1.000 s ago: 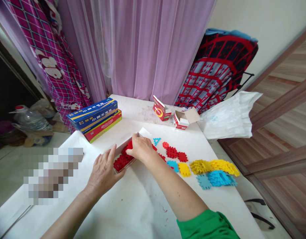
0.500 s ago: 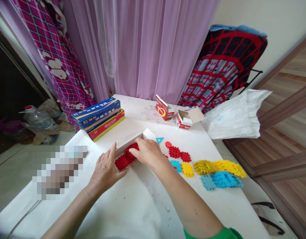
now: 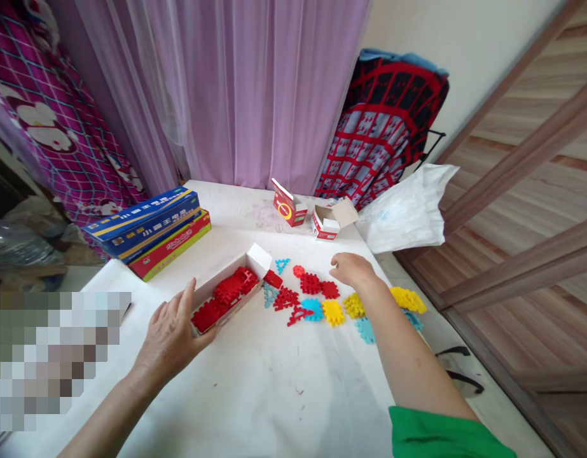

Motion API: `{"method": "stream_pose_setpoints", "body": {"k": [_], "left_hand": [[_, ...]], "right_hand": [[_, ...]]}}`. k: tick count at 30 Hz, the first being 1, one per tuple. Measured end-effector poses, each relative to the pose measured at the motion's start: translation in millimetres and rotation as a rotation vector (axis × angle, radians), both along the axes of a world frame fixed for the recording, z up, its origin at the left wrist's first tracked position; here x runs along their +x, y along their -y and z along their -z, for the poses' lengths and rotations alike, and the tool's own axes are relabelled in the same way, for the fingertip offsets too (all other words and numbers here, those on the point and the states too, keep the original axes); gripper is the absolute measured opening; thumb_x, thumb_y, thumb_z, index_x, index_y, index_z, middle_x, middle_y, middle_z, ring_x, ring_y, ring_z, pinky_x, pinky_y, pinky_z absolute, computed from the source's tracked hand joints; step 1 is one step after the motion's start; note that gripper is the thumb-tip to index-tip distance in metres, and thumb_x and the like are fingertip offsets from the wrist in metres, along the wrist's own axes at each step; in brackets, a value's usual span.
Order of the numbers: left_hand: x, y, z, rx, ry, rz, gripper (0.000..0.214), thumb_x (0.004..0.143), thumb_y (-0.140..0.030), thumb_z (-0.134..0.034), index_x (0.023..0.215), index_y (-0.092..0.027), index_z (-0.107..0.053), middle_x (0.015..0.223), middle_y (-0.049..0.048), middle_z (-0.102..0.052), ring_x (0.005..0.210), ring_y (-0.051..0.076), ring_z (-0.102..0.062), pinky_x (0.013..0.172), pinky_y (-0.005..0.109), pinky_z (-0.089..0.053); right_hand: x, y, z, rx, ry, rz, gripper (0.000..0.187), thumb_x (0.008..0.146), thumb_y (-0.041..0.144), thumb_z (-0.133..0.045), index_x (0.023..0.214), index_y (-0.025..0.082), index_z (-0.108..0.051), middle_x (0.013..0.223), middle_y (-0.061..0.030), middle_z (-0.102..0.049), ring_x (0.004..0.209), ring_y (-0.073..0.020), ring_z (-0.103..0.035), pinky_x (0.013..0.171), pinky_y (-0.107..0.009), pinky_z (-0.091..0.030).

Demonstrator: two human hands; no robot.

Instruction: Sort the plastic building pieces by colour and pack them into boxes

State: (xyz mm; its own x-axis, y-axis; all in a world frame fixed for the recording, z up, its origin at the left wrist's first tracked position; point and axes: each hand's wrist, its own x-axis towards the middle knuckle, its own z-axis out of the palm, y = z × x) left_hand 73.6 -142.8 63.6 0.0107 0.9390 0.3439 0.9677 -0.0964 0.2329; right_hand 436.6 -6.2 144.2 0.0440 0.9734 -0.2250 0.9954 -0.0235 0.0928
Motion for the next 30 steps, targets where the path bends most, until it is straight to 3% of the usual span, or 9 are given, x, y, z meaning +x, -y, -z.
{"method": "stream_pose_setpoints", "body": {"k": [3, 7, 18, 22, 25, 30], "left_hand": [[0, -1, -0.1, 0.008, -0.024, -0.001, 0.091, 0.076, -0.044, -0.06, 0.151, -0.014, -0.016, 0.131, 0.0196, -0.056, 0.117, 0.034, -0.057, 0.101, 0.052, -0.04], [0, -1, -1.0, -0.013, -0.044, 0.002, 0.089, 0.078, -0.046, -0.058, 0.15, -0.011, -0.018, 0.13, 0.021, -0.056, 0.118, 0.035, -0.056, 0.099, 0.052, -0.042], [1, 0, -2.2, -0.014, -0.024, -0.003, 0.091, 0.076, -0.045, -0.061, 0.15, -0.014, -0.018, 0.129, 0.0189, -0.057, 0.113, 0.035, -0.057, 0.099, 0.052, -0.043], [2, 1, -2.3, -0.018, -0.012, -0.005, 0.092, 0.077, -0.045, -0.061, 0.15, -0.015, -0.016, 0.131, 0.0188, -0.055, 0.118, 0.034, -0.055, 0.101, 0.051, -0.041], [4, 2, -1.3, 0.001, -0.006, -0.006, 0.093, 0.076, -0.043, -0.062, 0.151, -0.016, -0.015, 0.131, 0.0183, -0.055, 0.119, 0.033, -0.055, 0.103, 0.051, -0.039], [9, 2, -1.5, 0.013, -0.017, -0.019, 0.091, 0.075, -0.043, -0.063, 0.15, -0.014, -0.02, 0.13, 0.0191, -0.056, 0.117, 0.034, -0.057, 0.105, 0.054, -0.037]], "right_hand": [[7, 4, 18.3, -0.111, -0.02, -0.153, 0.053, 0.077, 0.024, -0.063, 0.13, 0.02, -0.06, 0.132, -0.0111, -0.062, 0.117, -0.0247, -0.058, 0.095, -0.032, -0.043], [-10, 10, 39.5, -0.106, -0.092, -0.371, 0.061, 0.075, 0.033, -0.067, 0.134, 0.02, -0.054, 0.141, -0.0119, -0.053, 0.126, -0.0264, -0.051, 0.101, -0.034, -0.038], [-23, 0, 58.3, -0.122, -0.005, -0.383, 0.071, 0.071, 0.031, -0.066, 0.137, 0.016, -0.046, 0.126, -0.018, -0.062, 0.113, -0.0297, -0.06, 0.09, -0.035, -0.042], [-21, 3, 52.1, -0.107, -0.029, -0.322, 0.064, 0.073, 0.035, -0.064, 0.132, 0.019, -0.049, 0.122, -0.0156, -0.065, 0.108, -0.0293, -0.062, 0.084, -0.034, -0.042], [-25, 8, 36.8, -0.058, -0.077, -0.237, 0.056, 0.077, 0.04, -0.06, 0.129, 0.021, -0.049, 0.114, -0.0119, -0.069, 0.098, -0.0269, -0.066, 0.076, -0.032, -0.042], [-69, 22, -2.4, 0.051, -0.208, -0.291, 0.058, 0.077, 0.052, -0.058, 0.127, 0.025, -0.047, 0.103, -0.0063, -0.071, 0.089, -0.0245, -0.066, 0.07, -0.029, -0.042]]}}
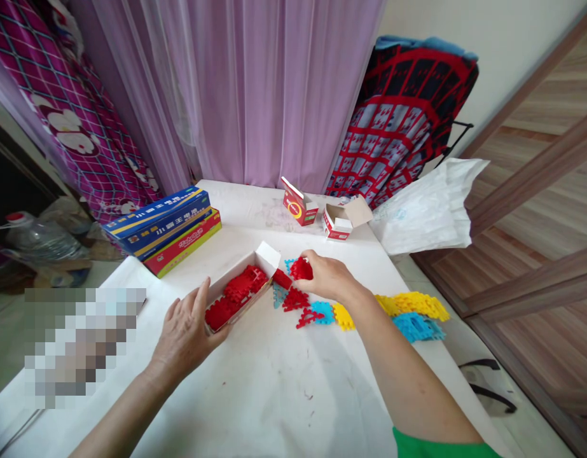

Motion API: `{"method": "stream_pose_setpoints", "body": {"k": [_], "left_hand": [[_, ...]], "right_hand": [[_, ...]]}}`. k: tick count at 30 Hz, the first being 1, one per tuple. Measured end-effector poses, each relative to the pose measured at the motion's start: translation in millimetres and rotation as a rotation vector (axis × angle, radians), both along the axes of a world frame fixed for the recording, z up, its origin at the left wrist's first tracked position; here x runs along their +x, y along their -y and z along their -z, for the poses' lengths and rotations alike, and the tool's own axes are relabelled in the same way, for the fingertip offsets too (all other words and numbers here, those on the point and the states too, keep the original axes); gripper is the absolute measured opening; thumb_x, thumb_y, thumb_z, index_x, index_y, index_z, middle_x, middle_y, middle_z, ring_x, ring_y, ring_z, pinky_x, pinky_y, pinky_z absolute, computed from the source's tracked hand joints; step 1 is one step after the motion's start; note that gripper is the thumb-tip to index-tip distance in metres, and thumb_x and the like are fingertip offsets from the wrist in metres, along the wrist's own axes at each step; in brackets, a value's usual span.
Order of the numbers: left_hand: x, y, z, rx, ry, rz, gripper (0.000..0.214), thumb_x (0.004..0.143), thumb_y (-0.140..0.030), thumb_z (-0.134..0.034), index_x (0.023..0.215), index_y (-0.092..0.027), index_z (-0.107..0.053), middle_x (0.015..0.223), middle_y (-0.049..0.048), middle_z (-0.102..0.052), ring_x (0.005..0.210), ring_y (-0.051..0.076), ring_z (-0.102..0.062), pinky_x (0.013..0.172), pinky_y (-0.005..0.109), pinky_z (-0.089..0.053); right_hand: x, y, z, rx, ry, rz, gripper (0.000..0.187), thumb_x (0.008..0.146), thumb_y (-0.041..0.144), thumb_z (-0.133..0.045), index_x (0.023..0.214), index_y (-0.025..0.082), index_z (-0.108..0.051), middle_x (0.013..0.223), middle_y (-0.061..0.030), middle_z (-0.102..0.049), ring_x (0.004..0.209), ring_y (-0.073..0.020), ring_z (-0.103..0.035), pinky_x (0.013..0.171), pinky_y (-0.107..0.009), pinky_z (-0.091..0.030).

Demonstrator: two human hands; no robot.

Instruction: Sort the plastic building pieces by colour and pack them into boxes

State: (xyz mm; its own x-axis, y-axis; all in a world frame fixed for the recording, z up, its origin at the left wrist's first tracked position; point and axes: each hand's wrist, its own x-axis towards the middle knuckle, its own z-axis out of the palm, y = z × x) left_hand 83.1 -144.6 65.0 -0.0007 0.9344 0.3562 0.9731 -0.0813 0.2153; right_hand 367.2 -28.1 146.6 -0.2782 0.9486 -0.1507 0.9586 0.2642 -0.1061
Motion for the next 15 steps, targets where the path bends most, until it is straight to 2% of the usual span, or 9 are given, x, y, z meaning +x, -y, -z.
{"method": "stream_pose_setpoints", "body": {"k": [3, 6, 10, 15], "left_hand": [[3, 1, -1.3, -0.006, -0.018, -0.005, 0.09, 0.075, -0.042, -0.064, 0.15, -0.013, -0.021, 0.129, 0.0195, -0.057, 0.116, 0.034, -0.057, 0.105, 0.054, -0.036], [5, 2, -1.7, 0.004, -0.02, -0.007, 0.089, 0.076, -0.042, -0.064, 0.149, -0.013, -0.022, 0.131, 0.02, -0.056, 0.117, 0.034, -0.057, 0.105, 0.056, -0.036], [5, 2, 0.5, 0.01, -0.006, -0.01, 0.09, 0.076, -0.043, -0.064, 0.15, -0.014, -0.021, 0.134, 0.0206, -0.054, 0.118, 0.034, -0.057, 0.105, 0.056, -0.035], [6, 2, 3.0, 0.014, 0.02, -0.003, 0.093, 0.075, -0.042, -0.066, 0.151, -0.017, -0.019, 0.137, 0.0198, -0.053, 0.12, 0.034, -0.055, 0.107, 0.056, -0.033]], "right_hand": [[-46, 7, -18.4, 0.034, -0.017, -0.048, 0.057, 0.077, 0.054, -0.058, 0.124, 0.024, -0.048, 0.102, -0.0071, -0.071, 0.091, -0.0258, -0.067, 0.071, -0.029, -0.042], [-89, 10, -23.2, 0.06, 0.018, -0.084, 0.055, 0.077, 0.053, -0.058, 0.12, 0.021, -0.049, 0.099, -0.0095, -0.072, 0.092, -0.0273, -0.067, 0.072, -0.031, -0.044], [-126, 5, -9.8, 0.073, 0.088, -0.1, 0.046, 0.076, 0.039, -0.061, 0.115, 0.017, -0.051, 0.101, -0.0135, -0.071, 0.098, -0.0283, -0.067, 0.078, -0.035, -0.046], [-141, -1, 11.3, 0.096, 0.122, -0.06, 0.049, 0.078, 0.036, -0.064, 0.118, 0.013, -0.049, 0.101, -0.0175, -0.071, 0.1, -0.028, -0.067, 0.082, -0.035, -0.047]]}}
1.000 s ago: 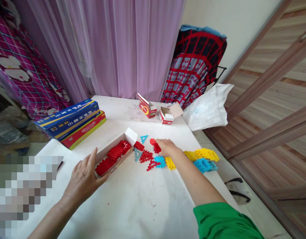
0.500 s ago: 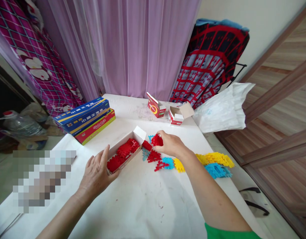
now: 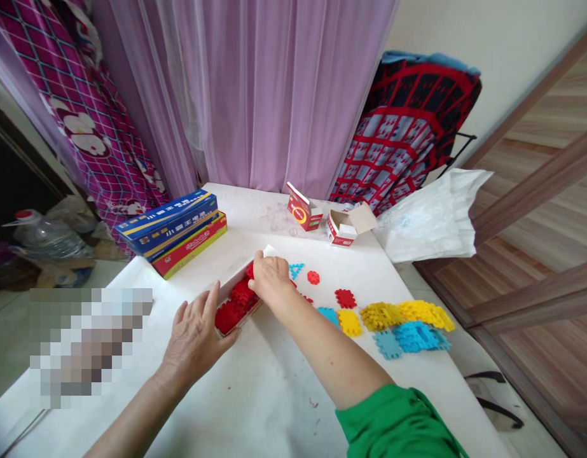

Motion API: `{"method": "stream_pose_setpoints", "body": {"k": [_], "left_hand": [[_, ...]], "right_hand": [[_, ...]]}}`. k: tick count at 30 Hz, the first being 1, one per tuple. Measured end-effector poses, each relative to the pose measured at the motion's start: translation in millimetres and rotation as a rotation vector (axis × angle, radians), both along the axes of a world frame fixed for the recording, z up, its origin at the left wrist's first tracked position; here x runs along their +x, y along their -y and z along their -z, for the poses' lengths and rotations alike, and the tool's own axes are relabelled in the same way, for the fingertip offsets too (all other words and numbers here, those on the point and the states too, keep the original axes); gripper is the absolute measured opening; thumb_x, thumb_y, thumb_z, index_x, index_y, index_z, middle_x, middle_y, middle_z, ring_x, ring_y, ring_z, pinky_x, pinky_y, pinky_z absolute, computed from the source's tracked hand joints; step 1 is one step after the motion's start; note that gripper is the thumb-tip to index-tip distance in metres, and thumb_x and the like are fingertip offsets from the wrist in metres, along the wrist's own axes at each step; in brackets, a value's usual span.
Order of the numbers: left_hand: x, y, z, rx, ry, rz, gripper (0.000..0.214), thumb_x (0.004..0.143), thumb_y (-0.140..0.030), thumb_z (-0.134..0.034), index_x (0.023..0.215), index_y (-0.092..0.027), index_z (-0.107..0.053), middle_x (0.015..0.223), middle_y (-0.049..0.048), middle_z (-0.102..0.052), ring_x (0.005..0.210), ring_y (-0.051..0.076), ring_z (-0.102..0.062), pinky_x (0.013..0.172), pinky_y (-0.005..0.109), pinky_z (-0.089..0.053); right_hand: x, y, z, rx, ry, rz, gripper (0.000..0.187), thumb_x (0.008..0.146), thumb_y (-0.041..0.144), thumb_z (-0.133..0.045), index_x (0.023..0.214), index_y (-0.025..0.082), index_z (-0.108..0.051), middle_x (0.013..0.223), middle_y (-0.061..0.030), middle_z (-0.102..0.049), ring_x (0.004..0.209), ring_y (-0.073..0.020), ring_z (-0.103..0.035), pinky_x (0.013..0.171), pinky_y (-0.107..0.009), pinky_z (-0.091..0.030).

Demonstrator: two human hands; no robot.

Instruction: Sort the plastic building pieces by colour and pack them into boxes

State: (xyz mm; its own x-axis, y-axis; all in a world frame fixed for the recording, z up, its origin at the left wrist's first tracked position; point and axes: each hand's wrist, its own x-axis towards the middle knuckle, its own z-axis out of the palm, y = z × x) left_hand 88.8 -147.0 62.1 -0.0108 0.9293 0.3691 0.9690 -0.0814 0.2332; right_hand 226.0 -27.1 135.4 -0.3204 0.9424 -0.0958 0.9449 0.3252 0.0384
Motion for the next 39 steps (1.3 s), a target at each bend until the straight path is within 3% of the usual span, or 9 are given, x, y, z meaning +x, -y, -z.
{"method": "stream_pose_setpoints", "body": {"k": [5, 12, 17, 25, 30, 34, 37, 39], "left_hand": [[1, 0, 0.1, -0.009, 0.007, 0.002, 0.093, 0.075, -0.043, -0.066, 0.151, -0.017, -0.019, 0.137, 0.0195, -0.052, 0.12, 0.034, -0.055, 0.107, 0.057, -0.033], [0, 0, -1.0, -0.016, -0.001, 0.007, 0.092, 0.075, -0.043, -0.066, 0.151, -0.016, -0.02, 0.133, 0.0194, -0.054, 0.12, 0.034, -0.055, 0.106, 0.057, -0.033], [1, 0, -3.0, -0.037, 0.007, 0.013, 0.09, 0.076, -0.042, -0.066, 0.15, -0.018, -0.021, 0.137, 0.0188, -0.052, 0.121, 0.033, -0.054, 0.107, 0.057, -0.033], [2, 0, -5.3, -0.045, -0.005, 0.004, 0.089, 0.075, -0.042, -0.066, 0.15, -0.017, -0.024, 0.134, 0.0173, -0.054, 0.119, 0.033, -0.055, 0.107, 0.056, -0.033], [0, 0, -4.2, -0.031, -0.027, 0.011, 0.09, 0.076, -0.044, -0.065, 0.15, -0.016, -0.023, 0.133, 0.018, -0.055, 0.118, 0.033, -0.056, 0.106, 0.056, -0.034], [-2, -1, -2.7, -0.016, -0.05, 0.011, 0.088, 0.077, -0.043, -0.063, 0.15, -0.014, -0.022, 0.133, 0.019, -0.054, 0.118, 0.033, -0.056, 0.106, 0.055, -0.033], [-2, -2, -2.4, -0.005, -0.063, 0.013, 0.086, 0.078, -0.044, -0.061, 0.149, -0.014, -0.023, 0.133, 0.0195, -0.054, 0.116, 0.033, -0.057, 0.105, 0.054, -0.034], [-2, -3, -2.2, 0.0, -0.067, 0.017, 0.086, 0.078, -0.044, -0.06, 0.15, -0.013, -0.022, 0.132, 0.0197, -0.054, 0.115, 0.033, -0.057, 0.105, 0.053, -0.034]], "right_hand": [[-3, 2, 6.1, 0.002, 0.002, 0.035, 0.053, 0.08, 0.042, -0.069, 0.119, 0.012, -0.049, 0.103, -0.0198, -0.07, 0.098, -0.0272, -0.068, 0.081, -0.034, -0.048], [13, 3, 4.4, -0.027, 0.011, -0.02, 0.034, 0.087, 0.03, -0.056, 0.118, 0.016, -0.055, 0.105, -0.0145, -0.071, 0.1, -0.0272, -0.067, 0.081, -0.035, -0.049], [26, 4, 8.4, -0.014, 0.005, -0.13, 0.022, 0.091, 0.03, -0.049, 0.102, 0.021, -0.065, 0.108, -0.0103, -0.07, 0.102, -0.0237, -0.065, 0.084, -0.032, -0.047], [24, 7, 16.8, -0.008, 0.0, -0.171, 0.023, 0.091, 0.028, -0.048, 0.103, 0.021, -0.066, 0.108, -0.0093, -0.068, 0.101, -0.0226, -0.063, 0.084, -0.031, -0.045], [24, 10, 11.9, 0.044, -0.018, -0.154, 0.024, 0.089, 0.027, -0.048, 0.1, 0.021, -0.068, 0.106, -0.0091, -0.07, 0.1, -0.0233, -0.063, 0.081, -0.031, -0.045], [57, 2, -7.7, 0.049, -0.09, -0.064, 0.027, 0.09, 0.027, -0.045, 0.101, 0.025, -0.07, 0.106, -0.0041, -0.072, 0.099, -0.0197, -0.065, 0.079, -0.027, -0.045], [107, -13, -19.2, 0.068, -0.043, 0.168, 0.03, 0.091, 0.027, -0.044, 0.102, 0.025, -0.071, 0.107, -0.0045, -0.073, 0.101, -0.0215, -0.065, 0.079, -0.028, -0.045], [144, -21, -17.0, 0.006, 0.047, 0.311, 0.029, 0.089, 0.029, -0.048, 0.106, 0.023, -0.071, 0.112, -0.007, -0.072, 0.106, -0.0234, -0.064, 0.081, -0.03, -0.045]]}}
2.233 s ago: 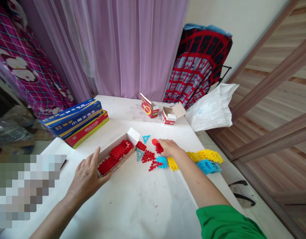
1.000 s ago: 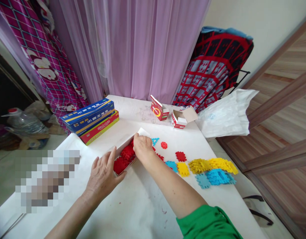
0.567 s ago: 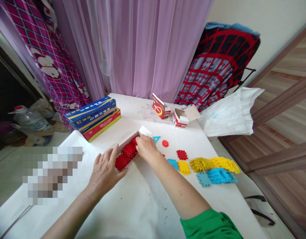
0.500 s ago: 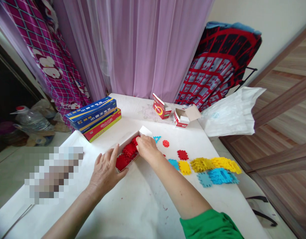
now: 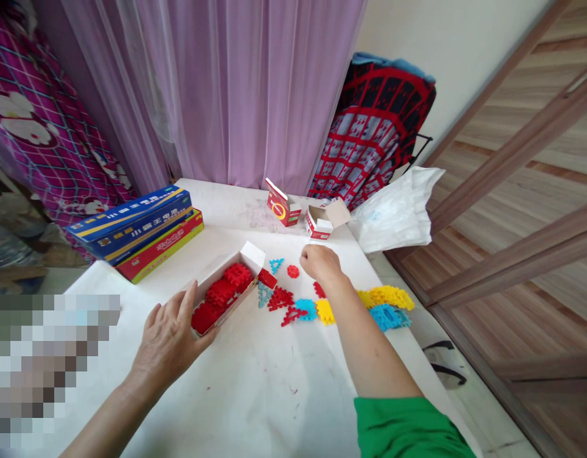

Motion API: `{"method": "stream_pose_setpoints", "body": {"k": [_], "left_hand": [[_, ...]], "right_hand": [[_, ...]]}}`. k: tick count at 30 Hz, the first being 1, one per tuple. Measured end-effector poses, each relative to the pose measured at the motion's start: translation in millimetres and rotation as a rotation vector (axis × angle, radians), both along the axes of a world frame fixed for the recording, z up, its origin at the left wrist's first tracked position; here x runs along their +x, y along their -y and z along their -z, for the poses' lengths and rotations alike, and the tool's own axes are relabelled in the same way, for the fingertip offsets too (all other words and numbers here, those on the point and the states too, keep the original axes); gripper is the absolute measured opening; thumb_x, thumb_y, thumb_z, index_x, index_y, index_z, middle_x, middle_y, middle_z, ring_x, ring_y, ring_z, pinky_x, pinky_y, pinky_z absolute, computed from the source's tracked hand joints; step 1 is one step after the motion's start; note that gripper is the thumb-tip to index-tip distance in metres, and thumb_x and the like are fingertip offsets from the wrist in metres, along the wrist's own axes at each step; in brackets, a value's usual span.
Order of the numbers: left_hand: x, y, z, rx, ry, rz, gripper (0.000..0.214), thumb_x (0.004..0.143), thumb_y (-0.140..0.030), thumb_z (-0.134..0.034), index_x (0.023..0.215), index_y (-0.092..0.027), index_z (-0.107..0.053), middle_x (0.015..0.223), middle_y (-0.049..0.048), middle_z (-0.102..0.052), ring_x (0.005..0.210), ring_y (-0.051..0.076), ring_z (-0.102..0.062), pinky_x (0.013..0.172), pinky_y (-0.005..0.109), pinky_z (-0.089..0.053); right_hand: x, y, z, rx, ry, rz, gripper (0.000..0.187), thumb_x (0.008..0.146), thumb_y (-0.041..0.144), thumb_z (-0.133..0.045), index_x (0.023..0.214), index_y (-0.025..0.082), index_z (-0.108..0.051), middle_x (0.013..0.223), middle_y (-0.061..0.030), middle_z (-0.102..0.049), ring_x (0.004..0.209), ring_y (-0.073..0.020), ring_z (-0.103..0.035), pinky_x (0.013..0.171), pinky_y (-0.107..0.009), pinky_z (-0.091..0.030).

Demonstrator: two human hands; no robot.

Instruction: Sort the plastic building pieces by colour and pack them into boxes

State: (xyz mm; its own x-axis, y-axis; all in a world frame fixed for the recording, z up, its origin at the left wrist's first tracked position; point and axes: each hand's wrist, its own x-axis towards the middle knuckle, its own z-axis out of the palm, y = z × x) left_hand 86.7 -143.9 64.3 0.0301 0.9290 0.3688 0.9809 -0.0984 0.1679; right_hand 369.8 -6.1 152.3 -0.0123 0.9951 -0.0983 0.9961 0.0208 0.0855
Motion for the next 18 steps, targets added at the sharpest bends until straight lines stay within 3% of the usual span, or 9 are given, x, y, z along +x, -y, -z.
{"method": "stream_pose_setpoints", "body": {"k": [3, 5, 10, 14, 18], "left_hand": [[1, -1, 0.6, 0.001, -0.007, -0.003, 0.088, 0.079, -0.045, -0.058, 0.151, -0.013, -0.02, 0.131, 0.0199, -0.055, 0.114, 0.033, -0.058, 0.104, 0.053, -0.034], [1, -2, 1.0, 0.004, -0.015, -0.007, 0.087, 0.08, -0.046, -0.057, 0.151, -0.013, -0.019, 0.131, 0.0203, -0.055, 0.114, 0.034, -0.058, 0.104, 0.053, -0.034], [1, -2, -0.4, 0.004, -0.038, -0.007, 0.087, 0.079, -0.046, -0.058, 0.15, -0.012, -0.021, 0.131, 0.0204, -0.055, 0.113, 0.033, -0.058, 0.103, 0.053, -0.036], [2, -2, -2.7, -0.003, -0.028, -0.015, 0.084, 0.079, -0.045, -0.06, 0.148, -0.011, -0.026, 0.128, 0.0195, -0.057, 0.114, 0.033, -0.058, 0.103, 0.052, -0.037], [3, -1, -2.9, -0.005, -0.009, -0.014, 0.082, 0.08, -0.046, -0.059, 0.148, -0.012, -0.027, 0.129, 0.0194, -0.056, 0.115, 0.033, -0.057, 0.103, 0.052, -0.037]], "right_hand": [[40, -5, 19.3, -0.231, 0.102, 0.138, 0.043, 0.083, 0.036, -0.06, 0.122, 0.017, -0.063, 0.123, -0.0135, -0.067, 0.111, -0.0258, -0.063, 0.083, -0.031, -0.046], [52, -4, 37.0, -0.326, 0.125, 0.184, 0.055, 0.08, 0.041, -0.063, 0.128, 0.013, -0.058, 0.125, -0.0171, -0.065, 0.112, -0.0273, -0.063, 0.081, -0.031, -0.048], [48, 1, 66.5, -0.339, 0.109, 0.201, 0.049, 0.081, 0.039, -0.06, 0.122, 0.011, -0.061, 0.121, -0.0185, -0.066, 0.111, -0.0271, -0.063, 0.08, -0.031, -0.048], [44, 5, 70.5, -0.314, 0.106, 0.183, 0.041, 0.082, 0.031, -0.057, 0.117, 0.011, -0.063, 0.12, -0.0194, -0.066, 0.112, -0.0268, -0.063, 0.082, -0.03, -0.046], [43, 9, 55.6, -0.256, 0.037, 0.188, 0.042, 0.083, 0.035, -0.056, 0.119, 0.012, -0.06, 0.113, -0.0181, -0.069, 0.105, -0.0271, -0.065, 0.078, -0.031, -0.046]]}}
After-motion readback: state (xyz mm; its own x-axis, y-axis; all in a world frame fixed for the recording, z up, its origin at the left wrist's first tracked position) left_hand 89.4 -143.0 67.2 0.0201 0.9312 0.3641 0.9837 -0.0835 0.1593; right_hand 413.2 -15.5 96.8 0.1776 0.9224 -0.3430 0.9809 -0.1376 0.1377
